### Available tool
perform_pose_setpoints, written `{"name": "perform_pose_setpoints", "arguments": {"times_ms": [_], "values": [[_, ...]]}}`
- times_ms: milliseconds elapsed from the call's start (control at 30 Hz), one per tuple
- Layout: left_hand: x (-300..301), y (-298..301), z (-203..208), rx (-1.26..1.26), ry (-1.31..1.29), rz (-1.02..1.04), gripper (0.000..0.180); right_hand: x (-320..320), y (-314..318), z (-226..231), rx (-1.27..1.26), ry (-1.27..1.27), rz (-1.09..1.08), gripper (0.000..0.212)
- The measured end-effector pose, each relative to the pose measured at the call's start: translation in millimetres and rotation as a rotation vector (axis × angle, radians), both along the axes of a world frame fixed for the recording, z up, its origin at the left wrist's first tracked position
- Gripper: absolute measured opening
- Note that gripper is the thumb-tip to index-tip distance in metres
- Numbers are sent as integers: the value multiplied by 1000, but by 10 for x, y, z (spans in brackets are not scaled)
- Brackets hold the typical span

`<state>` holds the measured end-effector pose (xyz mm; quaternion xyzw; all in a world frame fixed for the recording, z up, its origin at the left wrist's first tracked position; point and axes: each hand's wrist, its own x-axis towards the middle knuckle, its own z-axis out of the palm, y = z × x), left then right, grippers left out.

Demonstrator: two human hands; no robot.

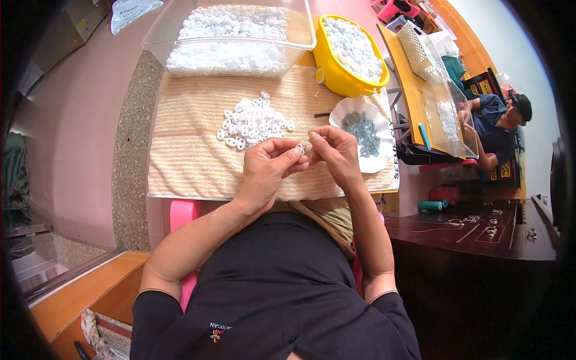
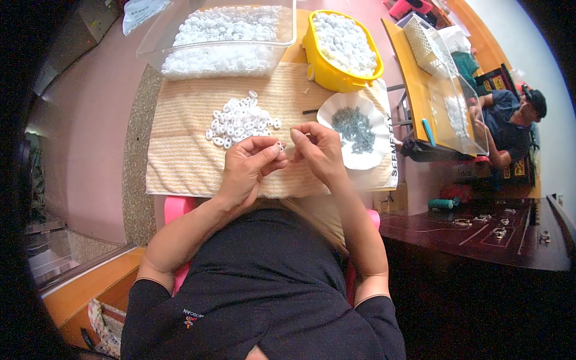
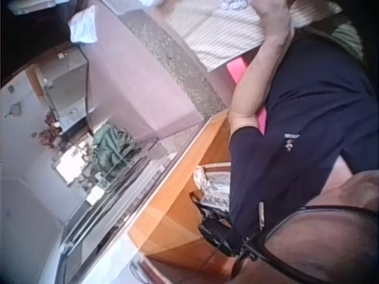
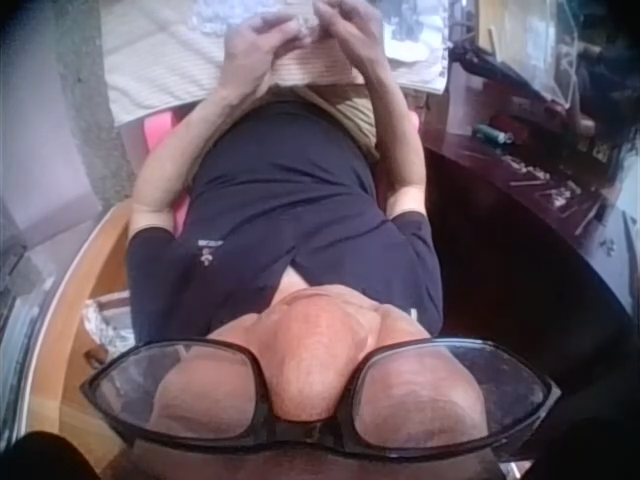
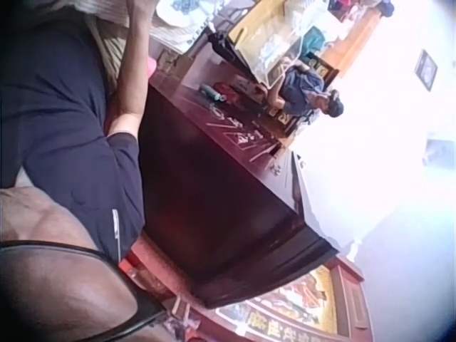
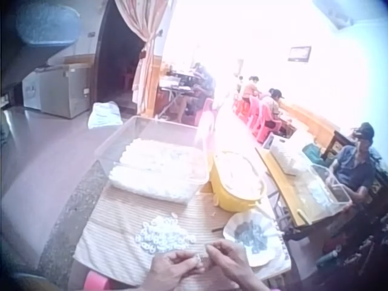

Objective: The recorder is manually assembling small white plastic rings by inserting tiny metal pins or components into them.

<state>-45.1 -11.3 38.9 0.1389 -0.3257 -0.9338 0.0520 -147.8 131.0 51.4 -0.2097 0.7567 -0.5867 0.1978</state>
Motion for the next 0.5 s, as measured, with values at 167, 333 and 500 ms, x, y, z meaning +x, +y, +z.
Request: {"name": "perform_pose_setpoints", "arguments": {"times_ms": [167, 333, 500], "values": [[11, 6, 26, -10, 5, 40, 13, -138, -168, -60, 177, 283, 39, 20], [22, 7, 38, 6, 18, 61, 13, -193, -297, -78, 389, 627, 126, 26], [17, 1, 12, 4, 23, 57, 12, -176, -342, -25, 514, 657, 157, 23]]}}
